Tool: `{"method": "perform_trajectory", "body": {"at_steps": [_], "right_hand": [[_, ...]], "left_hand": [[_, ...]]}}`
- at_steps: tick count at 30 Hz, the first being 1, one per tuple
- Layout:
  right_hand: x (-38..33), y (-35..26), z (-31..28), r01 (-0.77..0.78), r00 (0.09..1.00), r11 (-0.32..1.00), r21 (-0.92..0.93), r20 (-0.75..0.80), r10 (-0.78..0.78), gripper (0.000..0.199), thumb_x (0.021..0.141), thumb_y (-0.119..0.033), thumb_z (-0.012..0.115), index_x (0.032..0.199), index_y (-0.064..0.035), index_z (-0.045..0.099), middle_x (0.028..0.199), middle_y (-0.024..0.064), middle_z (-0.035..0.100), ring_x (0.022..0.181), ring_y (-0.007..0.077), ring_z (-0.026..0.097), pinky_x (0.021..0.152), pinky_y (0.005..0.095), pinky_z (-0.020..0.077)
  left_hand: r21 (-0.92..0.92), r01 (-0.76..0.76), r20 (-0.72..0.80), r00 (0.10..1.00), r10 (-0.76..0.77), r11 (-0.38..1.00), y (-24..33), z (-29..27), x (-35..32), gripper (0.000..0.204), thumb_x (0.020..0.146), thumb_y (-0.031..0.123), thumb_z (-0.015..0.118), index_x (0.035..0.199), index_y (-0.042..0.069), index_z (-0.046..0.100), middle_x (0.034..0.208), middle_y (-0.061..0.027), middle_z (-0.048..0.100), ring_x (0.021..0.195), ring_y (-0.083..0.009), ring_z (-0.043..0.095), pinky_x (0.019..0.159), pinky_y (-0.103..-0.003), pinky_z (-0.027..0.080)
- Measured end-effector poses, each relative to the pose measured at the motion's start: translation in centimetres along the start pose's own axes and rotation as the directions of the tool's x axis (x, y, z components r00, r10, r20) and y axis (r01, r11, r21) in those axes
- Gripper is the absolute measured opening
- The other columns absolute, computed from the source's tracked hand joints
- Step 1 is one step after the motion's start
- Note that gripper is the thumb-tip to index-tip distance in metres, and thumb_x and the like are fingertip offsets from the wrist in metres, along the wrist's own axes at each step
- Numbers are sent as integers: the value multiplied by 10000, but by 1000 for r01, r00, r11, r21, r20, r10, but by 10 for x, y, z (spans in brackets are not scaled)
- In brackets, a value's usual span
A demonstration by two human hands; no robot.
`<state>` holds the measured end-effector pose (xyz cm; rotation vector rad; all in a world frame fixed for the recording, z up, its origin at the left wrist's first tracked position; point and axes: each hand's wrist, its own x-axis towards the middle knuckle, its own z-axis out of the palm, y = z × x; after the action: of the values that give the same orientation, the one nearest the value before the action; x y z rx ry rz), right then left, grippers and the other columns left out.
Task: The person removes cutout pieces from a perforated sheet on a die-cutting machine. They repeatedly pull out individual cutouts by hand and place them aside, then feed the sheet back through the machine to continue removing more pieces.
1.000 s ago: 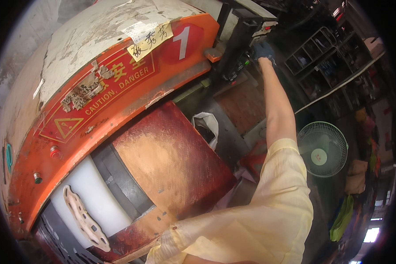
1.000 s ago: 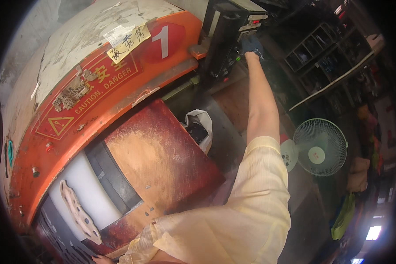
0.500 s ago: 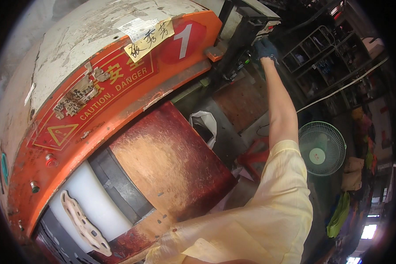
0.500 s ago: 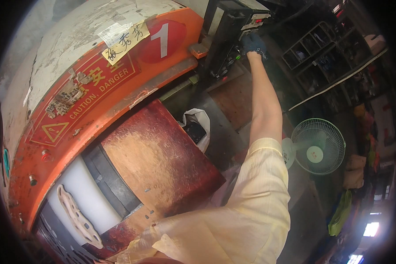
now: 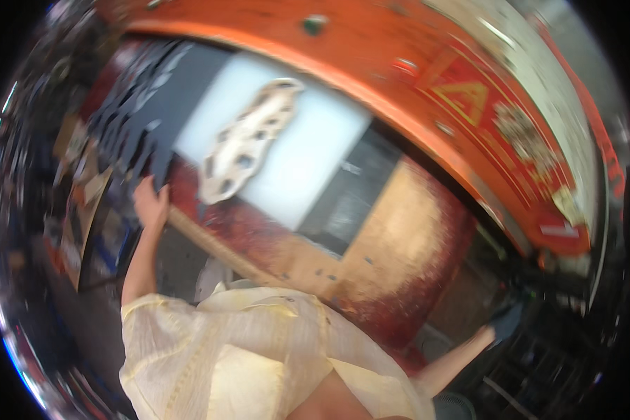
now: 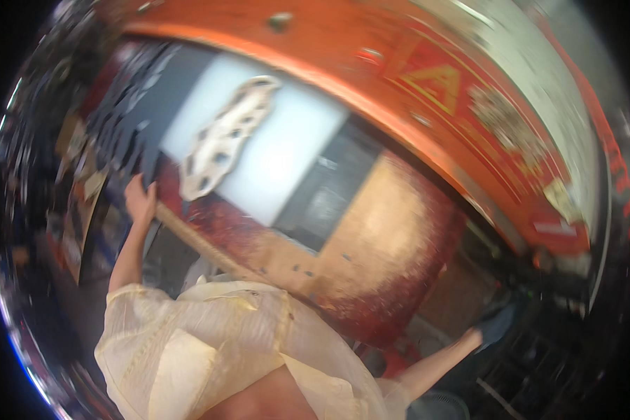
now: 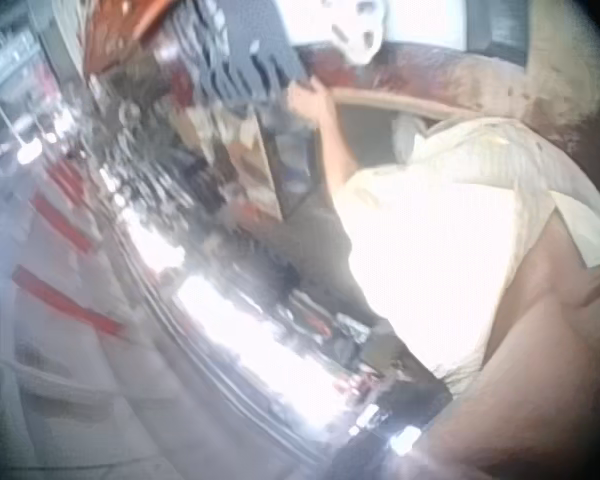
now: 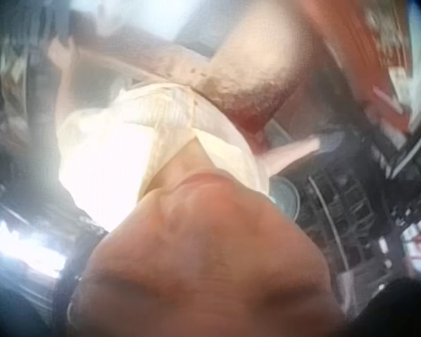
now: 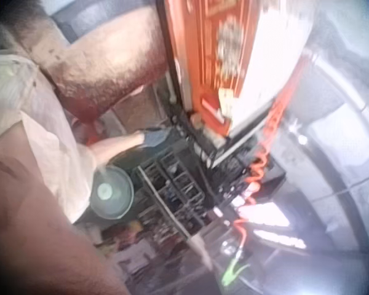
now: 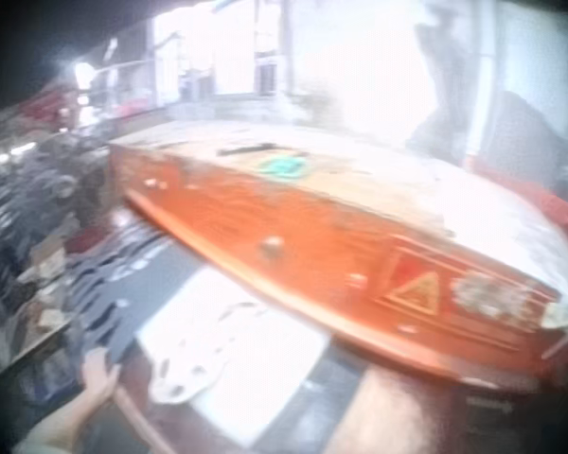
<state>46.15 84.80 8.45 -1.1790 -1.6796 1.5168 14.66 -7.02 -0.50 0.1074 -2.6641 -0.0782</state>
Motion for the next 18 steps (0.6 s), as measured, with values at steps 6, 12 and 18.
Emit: {"method": "perform_trajectory", "body": {"at_steps": [6,12,18], "right_hand": [[-260,20,283,199,966,979,-34,174,-190,352,869,-149,575,1189,-4,551,977,85,626,815,169,595,682,260,488],[-438,-47,524,733,679,496,-465,549,-488,752,677,-275,780,1306,-10,465,1298,214,502,1194,361,487,987,414,414],[-501,-75,655,235,972,277,-932,229,-54,1043,615,-621,705,1434,-101,324,1468,291,231,1335,414,315,1073,439,323]], "left_hand": [[-134,-17,181,983,42,991,1,-23,43,540,728,425,689,1142,102,564,1093,-87,585,1060,-282,514,886,-414,369],[-622,-254,266,821,505,741,-86,-16,86,682,670,366,751,1245,74,528,1199,-117,555,1103,-301,507,849,-403,407],[-639,-294,-77,944,321,711,-186,0,132,627,681,231,777,1227,43,532,1259,-118,516,1135,-328,481,947,-420,394]]}}
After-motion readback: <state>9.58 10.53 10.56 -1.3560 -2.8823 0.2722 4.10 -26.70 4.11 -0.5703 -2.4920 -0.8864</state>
